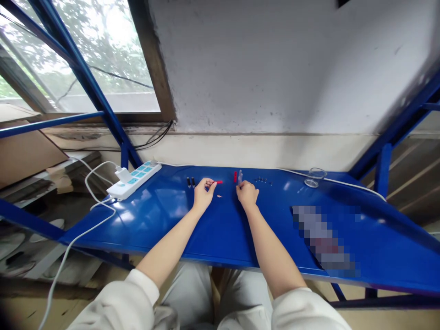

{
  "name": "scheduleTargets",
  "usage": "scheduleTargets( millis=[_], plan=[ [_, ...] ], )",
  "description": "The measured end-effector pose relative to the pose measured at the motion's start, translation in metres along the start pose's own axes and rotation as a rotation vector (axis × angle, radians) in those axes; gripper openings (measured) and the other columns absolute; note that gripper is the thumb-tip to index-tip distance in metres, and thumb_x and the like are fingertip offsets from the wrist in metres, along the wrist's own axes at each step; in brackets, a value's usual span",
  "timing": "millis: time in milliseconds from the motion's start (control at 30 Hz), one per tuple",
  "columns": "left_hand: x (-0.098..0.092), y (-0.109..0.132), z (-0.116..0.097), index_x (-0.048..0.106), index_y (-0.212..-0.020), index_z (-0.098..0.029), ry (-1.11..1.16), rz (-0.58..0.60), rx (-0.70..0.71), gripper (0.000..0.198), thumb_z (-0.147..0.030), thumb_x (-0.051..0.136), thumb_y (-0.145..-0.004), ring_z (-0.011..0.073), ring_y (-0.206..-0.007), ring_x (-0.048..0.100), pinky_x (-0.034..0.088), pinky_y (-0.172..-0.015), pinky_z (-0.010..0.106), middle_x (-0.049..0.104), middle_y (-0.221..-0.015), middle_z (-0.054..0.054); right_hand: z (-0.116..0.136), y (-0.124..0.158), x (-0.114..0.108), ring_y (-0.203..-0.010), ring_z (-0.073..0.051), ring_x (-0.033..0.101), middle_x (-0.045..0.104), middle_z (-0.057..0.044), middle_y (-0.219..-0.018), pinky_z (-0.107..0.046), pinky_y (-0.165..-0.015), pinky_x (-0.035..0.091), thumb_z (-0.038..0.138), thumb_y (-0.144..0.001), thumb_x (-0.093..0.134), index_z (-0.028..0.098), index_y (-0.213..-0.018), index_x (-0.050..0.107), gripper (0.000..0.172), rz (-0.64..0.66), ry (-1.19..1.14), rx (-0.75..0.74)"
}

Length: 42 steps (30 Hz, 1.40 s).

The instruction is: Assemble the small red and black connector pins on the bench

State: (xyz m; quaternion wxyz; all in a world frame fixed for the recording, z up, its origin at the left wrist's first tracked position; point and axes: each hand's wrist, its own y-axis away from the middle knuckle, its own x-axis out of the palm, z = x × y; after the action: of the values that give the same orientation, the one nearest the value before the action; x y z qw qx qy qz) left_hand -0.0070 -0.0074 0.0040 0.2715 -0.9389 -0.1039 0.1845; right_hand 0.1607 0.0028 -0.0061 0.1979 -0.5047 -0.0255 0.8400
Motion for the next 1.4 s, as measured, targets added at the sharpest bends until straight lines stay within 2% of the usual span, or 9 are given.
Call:
scheduleTargets(
  millis=[133,267,733,933,1033,1233,1400],
  plan=[
    [0.0,0.003,-0.004,0.054,-0.079,-0.017,-0.008,0.026,0.018,0.012,-0.029,0.051,-0.078,0.0115,-0.068,0.054,0.046,-0.068,0.026,0.058,-0.074,0.003,0.007,0.011,-0.005,-0.075,-0.016,0.055,0.062,-0.001,-0.075,-0.028,-0.066,0.028,0.028,-0.073,0.051,0.02,-0.072,0.057,0.01,0.042,0.01,-0.209],
    [0.002,0.005,-0.005,0.055,-0.08,-0.017,-0.01,0.053,0.021,0.01,-0.027,0.05,-0.079,0.0117,-0.069,0.055,0.046,-0.07,0.026,0.059,-0.076,0.003,0.016,0.019,-0.009,-0.073,-0.015,0.054,0.061,-0.001,-0.074,-0.026,-0.064,0.026,0.027,-0.073,0.05,0.019,-0.071,0.056,0.01,0.055,0.043,-0.292],
    [0.004,0.008,-0.005,0.059,-0.09,-0.019,-0.041,0.074,0.103,0.015,-0.026,0.049,-0.08,0.0133,-0.077,0.057,0.047,-0.075,0.028,0.062,-0.087,0.005,0.018,0.022,-0.011,-0.071,-0.016,0.054,0.062,-0.003,-0.072,-0.028,-0.064,0.024,0.022,-0.073,0.046,0.017,-0.067,0.053,0.01,0.045,0.161,-0.35],
    [0.005,0.011,-0.005,0.06,-0.089,-0.02,-0.049,0.204,0.134,0.015,-0.027,0.05,-0.08,0.0123,-0.074,0.057,0.047,-0.074,0.027,0.064,-0.086,0.003,0.019,0.023,-0.013,-0.076,-0.017,0.053,0.062,-0.007,-0.078,-0.029,-0.067,0.023,0.017,-0.074,0.045,0.016,-0.074,0.055,0.01,-0.038,0.221,-0.43],
    [0.006,0.011,-0.003,0.06,-0.087,-0.02,-0.101,0.265,0.158,0.013,-0.026,0.052,-0.079,0.0118,-0.072,0.056,0.046,-0.072,0.026,0.063,-0.083,0.002,0.02,0.023,-0.013,-0.077,-0.018,0.053,0.062,-0.007,-0.079,-0.03,-0.067,0.023,0.018,-0.076,0.045,0.016,-0.076,0.056,0.011,-0.067,0.221,-0.5],
    [0.003,0.009,-0.004,0.058,-0.086,-0.018,-0.253,0.266,0.232,0.013,-0.026,0.049,-0.081,0.0126,-0.074,0.053,0.042,-0.073,0.027,0.062,-0.081,0.002,0.018,0.022,-0.012,-0.077,-0.017,0.053,0.062,-0.005,-0.077,-0.029,-0.067,0.021,0.016,-0.076,0.044,0.016,-0.077,0.058,0.013,-0.091,0.195,-0.544],
    [-0.006,0.006,-0.027,0.057,-0.089,-0.017,-0.571,0.356,0.38,0.018,-0.025,0.041,-0.085,0.0172,-0.083,0.051,0.035,-0.076,0.032,0.061,-0.086,0.005,0.018,0.022,-0.011,-0.074,-0.016,0.053,0.061,-0.004,-0.076,-0.028,-0.065,0.023,0.019,-0.077,0.044,0.016,-0.077,0.058,0.014,-0.095,0.149,-0.545]
  ],
)
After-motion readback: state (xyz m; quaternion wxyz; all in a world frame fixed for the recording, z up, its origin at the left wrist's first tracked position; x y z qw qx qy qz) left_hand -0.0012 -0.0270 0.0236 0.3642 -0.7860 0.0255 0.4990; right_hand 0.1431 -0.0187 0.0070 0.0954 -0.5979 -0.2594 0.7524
